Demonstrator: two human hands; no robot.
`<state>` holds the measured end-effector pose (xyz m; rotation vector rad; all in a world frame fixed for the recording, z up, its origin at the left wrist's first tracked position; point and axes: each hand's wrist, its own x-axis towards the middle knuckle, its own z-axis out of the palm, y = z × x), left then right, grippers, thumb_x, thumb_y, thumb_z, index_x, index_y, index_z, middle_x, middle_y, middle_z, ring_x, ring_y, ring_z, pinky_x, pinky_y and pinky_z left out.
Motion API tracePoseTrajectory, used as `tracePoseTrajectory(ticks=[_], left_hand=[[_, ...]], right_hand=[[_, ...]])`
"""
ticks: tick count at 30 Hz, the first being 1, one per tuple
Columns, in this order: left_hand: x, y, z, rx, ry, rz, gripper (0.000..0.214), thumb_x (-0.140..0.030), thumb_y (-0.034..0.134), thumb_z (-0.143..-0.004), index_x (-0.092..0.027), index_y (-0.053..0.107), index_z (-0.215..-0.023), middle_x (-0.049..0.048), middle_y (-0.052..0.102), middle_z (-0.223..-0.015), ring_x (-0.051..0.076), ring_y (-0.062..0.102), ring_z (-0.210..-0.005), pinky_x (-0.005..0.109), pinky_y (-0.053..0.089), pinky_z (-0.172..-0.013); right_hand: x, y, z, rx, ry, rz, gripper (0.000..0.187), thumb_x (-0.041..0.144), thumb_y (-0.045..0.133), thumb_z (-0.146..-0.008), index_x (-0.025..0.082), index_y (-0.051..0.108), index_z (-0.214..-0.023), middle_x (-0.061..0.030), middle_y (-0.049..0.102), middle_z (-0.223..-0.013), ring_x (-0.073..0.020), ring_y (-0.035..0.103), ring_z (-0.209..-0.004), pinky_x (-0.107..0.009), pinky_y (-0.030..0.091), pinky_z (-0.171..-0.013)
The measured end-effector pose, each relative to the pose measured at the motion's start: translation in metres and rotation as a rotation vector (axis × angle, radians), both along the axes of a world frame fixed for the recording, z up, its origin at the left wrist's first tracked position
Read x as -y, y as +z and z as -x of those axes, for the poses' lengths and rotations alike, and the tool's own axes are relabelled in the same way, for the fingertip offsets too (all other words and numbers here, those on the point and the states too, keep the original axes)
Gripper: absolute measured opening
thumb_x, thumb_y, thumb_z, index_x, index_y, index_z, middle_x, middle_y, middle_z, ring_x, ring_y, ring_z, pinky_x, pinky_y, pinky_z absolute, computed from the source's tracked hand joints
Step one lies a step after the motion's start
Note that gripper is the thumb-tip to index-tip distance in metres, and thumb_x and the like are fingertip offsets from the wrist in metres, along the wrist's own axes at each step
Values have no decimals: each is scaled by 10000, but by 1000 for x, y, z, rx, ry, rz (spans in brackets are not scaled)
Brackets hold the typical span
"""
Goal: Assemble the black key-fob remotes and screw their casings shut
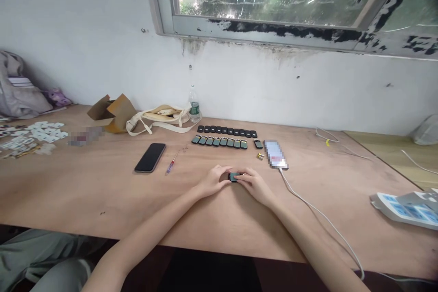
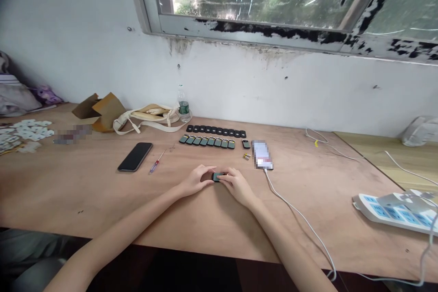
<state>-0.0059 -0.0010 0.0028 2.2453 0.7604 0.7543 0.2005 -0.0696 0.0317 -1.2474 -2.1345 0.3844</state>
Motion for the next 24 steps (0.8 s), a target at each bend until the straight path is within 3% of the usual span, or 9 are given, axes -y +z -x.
tracePoseTrajectory(ticks=[12,17,24], left_hand=[[2,1,0,-9,-4,-48,440,-264,616,-838,-228,525,-1267,82,610,-1192,226,551,-1084,376,448,-948],[5,8,-3,16,-57,-111,354,-291,639,-820,-211,592,-1161,81,635,-1150,231,546,-1096,378,437,-968],[6,9,-9,-55,-84,-180,223,-276,562,-881,-198,643,-1074,83,651,-1093,217,561,-1043,359,472,-918]], right_hand=[[-1,4,-1,92,38,-34,295,216,453,-937,329,672,-1099,-31,624,-1196,-216,572,-1035,-411,477,-898],[0,3,-3,87,36,-7,293,253,447,-939,329,661,-1124,-52,635,-1135,-231,564,-1006,-421,492,-868],[-2,-1,-7,-4,59,58,288,257,456,-934,320,666,-1121,-64,596,-1168,-229,537,-1098,-423,460,-947]])
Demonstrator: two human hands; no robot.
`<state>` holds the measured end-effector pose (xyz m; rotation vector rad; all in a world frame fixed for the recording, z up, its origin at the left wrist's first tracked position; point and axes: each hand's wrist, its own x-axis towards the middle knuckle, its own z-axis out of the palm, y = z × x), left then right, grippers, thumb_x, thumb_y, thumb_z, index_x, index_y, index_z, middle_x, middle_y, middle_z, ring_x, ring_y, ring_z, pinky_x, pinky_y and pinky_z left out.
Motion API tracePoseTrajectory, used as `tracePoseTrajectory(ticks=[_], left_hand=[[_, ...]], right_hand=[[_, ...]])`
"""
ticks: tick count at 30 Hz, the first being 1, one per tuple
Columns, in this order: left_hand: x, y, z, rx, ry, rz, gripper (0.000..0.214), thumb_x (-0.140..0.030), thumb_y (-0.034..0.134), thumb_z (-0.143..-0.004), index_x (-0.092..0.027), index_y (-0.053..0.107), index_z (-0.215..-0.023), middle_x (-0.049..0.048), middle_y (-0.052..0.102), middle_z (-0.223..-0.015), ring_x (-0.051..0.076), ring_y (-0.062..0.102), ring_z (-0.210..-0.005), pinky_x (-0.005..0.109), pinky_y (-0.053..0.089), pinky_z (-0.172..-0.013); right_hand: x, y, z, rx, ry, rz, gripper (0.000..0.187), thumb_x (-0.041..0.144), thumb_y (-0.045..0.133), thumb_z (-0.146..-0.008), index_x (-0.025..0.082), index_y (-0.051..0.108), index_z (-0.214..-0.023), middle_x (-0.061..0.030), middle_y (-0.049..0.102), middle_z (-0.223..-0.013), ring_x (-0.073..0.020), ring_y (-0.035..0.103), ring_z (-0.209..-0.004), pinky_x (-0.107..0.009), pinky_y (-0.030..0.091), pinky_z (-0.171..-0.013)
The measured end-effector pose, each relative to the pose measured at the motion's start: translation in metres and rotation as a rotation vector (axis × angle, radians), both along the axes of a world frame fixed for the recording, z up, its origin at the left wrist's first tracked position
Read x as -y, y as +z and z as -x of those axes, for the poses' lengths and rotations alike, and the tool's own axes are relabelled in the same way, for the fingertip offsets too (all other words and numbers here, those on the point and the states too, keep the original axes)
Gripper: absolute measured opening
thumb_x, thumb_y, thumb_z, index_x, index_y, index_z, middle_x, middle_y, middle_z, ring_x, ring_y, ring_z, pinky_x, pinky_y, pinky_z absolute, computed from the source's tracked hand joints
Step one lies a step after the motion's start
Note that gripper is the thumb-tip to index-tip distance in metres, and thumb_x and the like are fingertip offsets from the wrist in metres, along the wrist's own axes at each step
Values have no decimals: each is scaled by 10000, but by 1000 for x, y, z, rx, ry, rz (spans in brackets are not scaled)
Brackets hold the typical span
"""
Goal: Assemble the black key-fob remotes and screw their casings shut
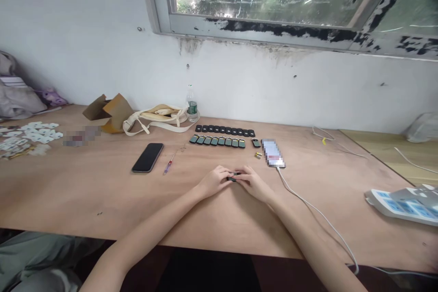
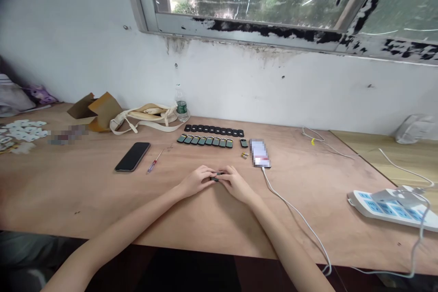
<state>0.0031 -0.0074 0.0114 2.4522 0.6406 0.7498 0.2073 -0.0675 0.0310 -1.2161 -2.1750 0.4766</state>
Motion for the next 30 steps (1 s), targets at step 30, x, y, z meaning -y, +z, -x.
tracePoseTrajectory(ticks=[30], left_hand=[[1,-5,2,36,21,-83,149,-210,564,-859,-156,676,-941,114,616,-1000,212,551,-957,342,501,-836]], right_hand=[[-37,-33,-37,58,-702,-114,228,310,377,-911,180,561,-873,-121,636,-884,-257,568,-846,-378,457,-738]])
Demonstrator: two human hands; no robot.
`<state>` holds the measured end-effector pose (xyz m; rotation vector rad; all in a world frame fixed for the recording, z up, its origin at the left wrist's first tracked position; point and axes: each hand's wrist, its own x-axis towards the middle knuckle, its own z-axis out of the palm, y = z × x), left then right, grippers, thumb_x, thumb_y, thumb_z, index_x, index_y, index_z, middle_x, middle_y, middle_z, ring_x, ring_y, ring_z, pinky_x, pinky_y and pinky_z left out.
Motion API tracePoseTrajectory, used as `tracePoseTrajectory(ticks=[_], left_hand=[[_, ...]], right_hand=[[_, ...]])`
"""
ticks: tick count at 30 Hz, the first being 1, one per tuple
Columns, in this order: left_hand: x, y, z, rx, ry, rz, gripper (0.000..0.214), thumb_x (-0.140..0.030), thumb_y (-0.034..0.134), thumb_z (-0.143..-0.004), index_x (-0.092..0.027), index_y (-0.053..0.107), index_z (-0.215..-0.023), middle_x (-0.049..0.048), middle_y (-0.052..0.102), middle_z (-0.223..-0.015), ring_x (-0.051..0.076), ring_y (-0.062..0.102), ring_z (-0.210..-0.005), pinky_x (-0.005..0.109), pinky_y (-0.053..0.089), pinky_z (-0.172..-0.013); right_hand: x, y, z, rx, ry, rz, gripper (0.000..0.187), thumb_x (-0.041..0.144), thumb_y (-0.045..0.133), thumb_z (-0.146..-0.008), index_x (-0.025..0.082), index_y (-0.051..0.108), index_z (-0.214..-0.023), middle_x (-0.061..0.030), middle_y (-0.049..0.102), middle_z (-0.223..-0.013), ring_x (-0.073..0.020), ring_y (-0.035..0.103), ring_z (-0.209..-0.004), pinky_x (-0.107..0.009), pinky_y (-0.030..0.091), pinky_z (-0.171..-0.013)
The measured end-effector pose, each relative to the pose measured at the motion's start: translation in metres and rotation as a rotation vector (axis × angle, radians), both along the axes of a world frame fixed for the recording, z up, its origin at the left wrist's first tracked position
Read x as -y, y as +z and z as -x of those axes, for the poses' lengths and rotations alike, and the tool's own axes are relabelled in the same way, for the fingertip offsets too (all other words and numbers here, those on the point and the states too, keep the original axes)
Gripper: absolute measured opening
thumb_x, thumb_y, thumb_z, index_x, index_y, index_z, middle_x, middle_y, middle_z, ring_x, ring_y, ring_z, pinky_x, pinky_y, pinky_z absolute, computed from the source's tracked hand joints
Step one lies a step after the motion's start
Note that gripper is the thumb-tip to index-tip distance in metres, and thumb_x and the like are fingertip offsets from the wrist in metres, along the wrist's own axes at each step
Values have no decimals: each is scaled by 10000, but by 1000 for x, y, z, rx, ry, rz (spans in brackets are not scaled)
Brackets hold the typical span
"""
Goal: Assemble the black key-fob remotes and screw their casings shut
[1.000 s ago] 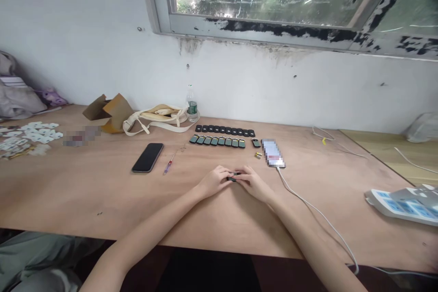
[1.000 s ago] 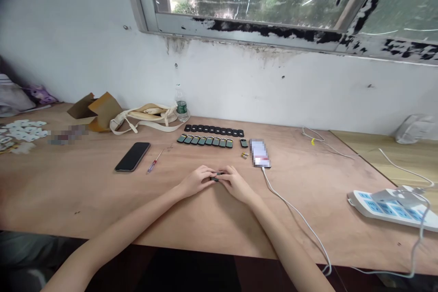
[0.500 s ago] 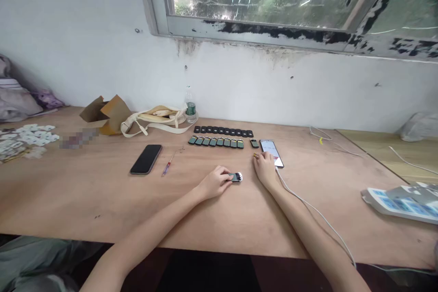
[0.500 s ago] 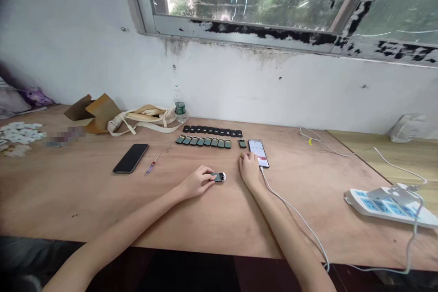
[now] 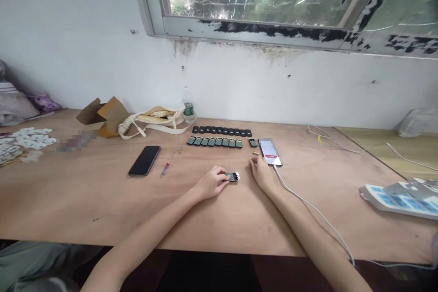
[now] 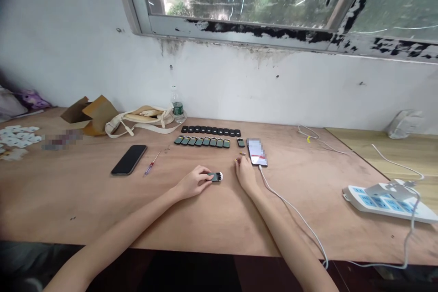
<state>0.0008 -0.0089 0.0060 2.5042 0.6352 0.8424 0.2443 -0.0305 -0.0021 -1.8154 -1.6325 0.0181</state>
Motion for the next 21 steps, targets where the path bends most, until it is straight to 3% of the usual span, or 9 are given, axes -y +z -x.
tracePoseTrajectory(ticks=[3,7,11,15,21], left_hand=[[1,2,0,-16,0,-12,156,-214,559,-864,-162,681,-945,112,618,-1002,211,551,-953,343,500,-838],[1,3,0,-30,-5,-26,170,-221,548,-872,-183,690,-957,105,617,-1009,205,553,-951,336,501,-836],[1,1,0,-16,1,-35,179,-228,541,-877,-171,690,-958,110,623,-997,206,558,-944,338,503,-832],[0,0,0,-12,0,-40,176,-236,546,-876,-172,688,-957,109,625,-1003,207,559,-947,339,504,-833],[-1,-3,-1,3,6,-55,176,-235,553,-867,-170,691,-956,106,627,-979,203,557,-933,333,504,-823]], right_hand=[[12,3,22,-275,129,17,258,401,424,-899,189,563,-851,-72,656,-798,-198,584,-688,-323,473,-642],[23,10,45,-583,300,106,295,473,567,-817,185,633,-812,-61,676,-782,-196,608,-703,-307,486,-628],[26,17,50,-572,320,108,304,479,578,-812,197,694,-810,-74,691,-856,-215,626,-776,-332,493,-684],[26,15,48,-581,304,94,322,478,573,-819,197,686,-930,-83,698,-916,-204,630,-749,-332,500,-675],[26,8,51,-549,299,116,330,522,584,-807,198,649,-798,-47,681,-762,-183,590,-664,-303,470,-614]])
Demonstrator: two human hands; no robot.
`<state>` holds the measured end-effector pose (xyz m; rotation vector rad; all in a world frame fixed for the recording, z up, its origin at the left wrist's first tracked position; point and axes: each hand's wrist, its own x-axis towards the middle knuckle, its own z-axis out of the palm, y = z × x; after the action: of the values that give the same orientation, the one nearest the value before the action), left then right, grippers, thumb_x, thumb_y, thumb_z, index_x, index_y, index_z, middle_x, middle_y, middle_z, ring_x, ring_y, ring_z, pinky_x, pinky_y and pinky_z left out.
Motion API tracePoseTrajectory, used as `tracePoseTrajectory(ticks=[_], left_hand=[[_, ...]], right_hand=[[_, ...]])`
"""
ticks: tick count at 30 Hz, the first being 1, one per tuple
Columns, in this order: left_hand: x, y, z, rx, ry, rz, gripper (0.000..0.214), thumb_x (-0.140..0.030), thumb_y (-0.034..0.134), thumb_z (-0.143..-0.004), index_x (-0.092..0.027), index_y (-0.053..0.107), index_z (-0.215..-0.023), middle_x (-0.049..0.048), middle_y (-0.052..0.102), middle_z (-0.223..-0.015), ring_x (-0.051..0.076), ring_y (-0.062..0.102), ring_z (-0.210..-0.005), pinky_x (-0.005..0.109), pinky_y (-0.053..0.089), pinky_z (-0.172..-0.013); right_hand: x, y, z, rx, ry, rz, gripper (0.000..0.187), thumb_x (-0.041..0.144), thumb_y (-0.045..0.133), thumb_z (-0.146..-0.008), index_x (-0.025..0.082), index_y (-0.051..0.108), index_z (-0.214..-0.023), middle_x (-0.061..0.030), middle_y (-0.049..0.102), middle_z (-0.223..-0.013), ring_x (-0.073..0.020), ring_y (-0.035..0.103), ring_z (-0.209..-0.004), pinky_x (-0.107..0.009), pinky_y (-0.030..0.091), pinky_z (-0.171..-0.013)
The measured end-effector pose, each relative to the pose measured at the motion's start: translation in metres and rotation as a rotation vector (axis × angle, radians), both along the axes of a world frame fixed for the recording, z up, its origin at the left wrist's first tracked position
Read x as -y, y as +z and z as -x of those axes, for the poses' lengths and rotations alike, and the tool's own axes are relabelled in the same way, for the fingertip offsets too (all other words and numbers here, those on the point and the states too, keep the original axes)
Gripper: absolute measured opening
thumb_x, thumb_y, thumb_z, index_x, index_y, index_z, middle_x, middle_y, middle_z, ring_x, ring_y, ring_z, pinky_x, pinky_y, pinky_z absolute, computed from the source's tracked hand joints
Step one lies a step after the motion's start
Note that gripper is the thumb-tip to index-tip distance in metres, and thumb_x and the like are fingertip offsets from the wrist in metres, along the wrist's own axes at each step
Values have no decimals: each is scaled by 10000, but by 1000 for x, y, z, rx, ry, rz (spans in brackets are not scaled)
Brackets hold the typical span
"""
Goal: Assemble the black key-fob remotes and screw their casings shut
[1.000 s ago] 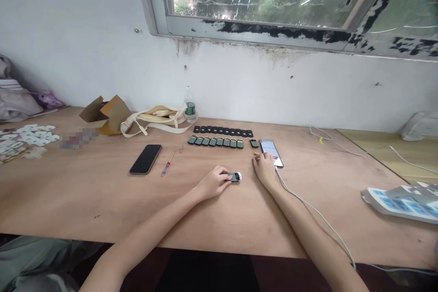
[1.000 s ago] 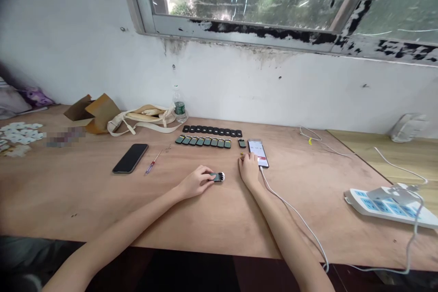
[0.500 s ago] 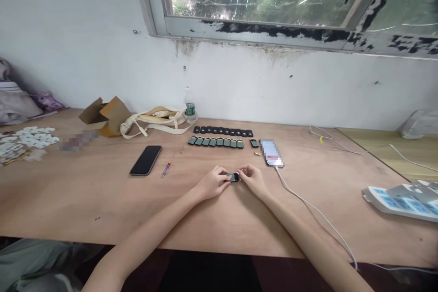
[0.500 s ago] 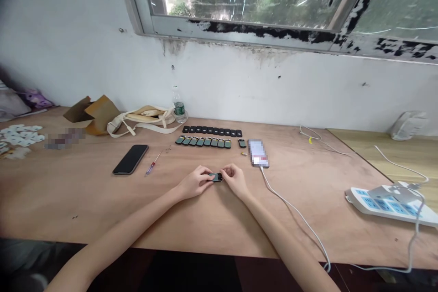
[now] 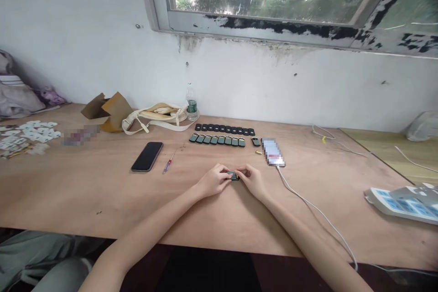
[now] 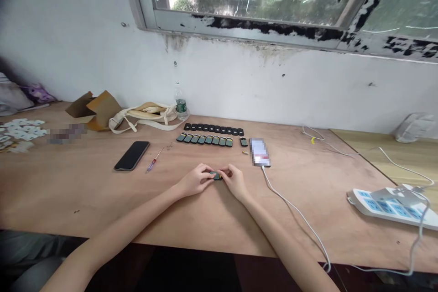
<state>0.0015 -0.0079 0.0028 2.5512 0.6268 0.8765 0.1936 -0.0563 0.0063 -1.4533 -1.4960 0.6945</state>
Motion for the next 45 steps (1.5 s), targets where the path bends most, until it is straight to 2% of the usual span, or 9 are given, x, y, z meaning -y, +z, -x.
tracePoseTrajectory(ticks=[6,13,19,24,28,32,35,38,45], left_hand=[[1,0,-3,-16,40,-84,153,-235,570,-855,-188,706,-905,88,644,-924,196,571,-875,348,470,-800],[5,5,-4,-68,93,-106,186,-286,554,-872,-201,718,-893,93,653,-928,203,574,-888,377,432,-833],[6,8,-1,-54,90,-4,290,-325,449,-932,-219,719,-947,72,655,-940,193,564,-902,365,420,-850],[3,12,2,29,41,213,456,-318,269,-984,-179,703,-975,66,666,-880,177,562,-860,332,437,-842],[2,14,2,63,58,250,516,-328,197,-990,-155,678,-921,78,675,-899,186,567,-852,344,437,-845],[1,11,2,100,126,257,488,-337,208,-992,-160,663,-965,72,682,-932,192,569,-890,350,438,-862],[1,10,3,104,139,258,479,-332,217,-991,-158,662,-967,72,690,-940,195,581,-917,350,444,-870],[1,12,3,92,130,243,461,-317,230,-988,-155,661,-962,73,695,-934,195,589,-917,351,449,-869],[2,13,2,77,118,236,432,-294,244,-985,-163,655,-951,70,696,-914,187,591,-900,345,460,-857]], right_hand=[[1,5,2,187,4,-87,385,508,506,-868,196,635,-684,-53,579,-755,-186,559,-688,-313,453,-624],[6,7,2,264,88,-109,356,425,457,-914,210,661,-717,-74,570,-875,-197,579,-770,-339,481,-709],[10,10,2,278,71,-89,285,413,474,-904,236,643,-1052,-82,593,-977,-230,575,-907,-385,482,-821],[16,16,1,358,135,-84,548,476,695,-736,266,531,-1215,-77,572,-1083,-270,513,-1037,-425,448,-891],[12,5,-3,407,199,-79,652,480,751,-670,265,507,-1236,-60,576,-1094,-267,503,-1040,-420,441,-890],[-13,-2,-24,332,109,-94,639,433,701,-730,239,452,-1285,-79,552,-1197,-258,494,-1120,-406,424,-935],[-46,8,-53,357,-32,-91,608,413,687,-735,233,466,-1273,-86,536,-1266,-269,449,-1192,-419,379,-986],[-80,22,-81,387,-124,-46,620,387,680,-730,228,452,-1285,-89,568,-1239,-289,421,-1199,-408,423,-912],[-124,18,-97,574,-67,-38,589,347,718,-699,228,503,-1235,-95,625,-1202,-348,403,-1212,-504,323,-992]])
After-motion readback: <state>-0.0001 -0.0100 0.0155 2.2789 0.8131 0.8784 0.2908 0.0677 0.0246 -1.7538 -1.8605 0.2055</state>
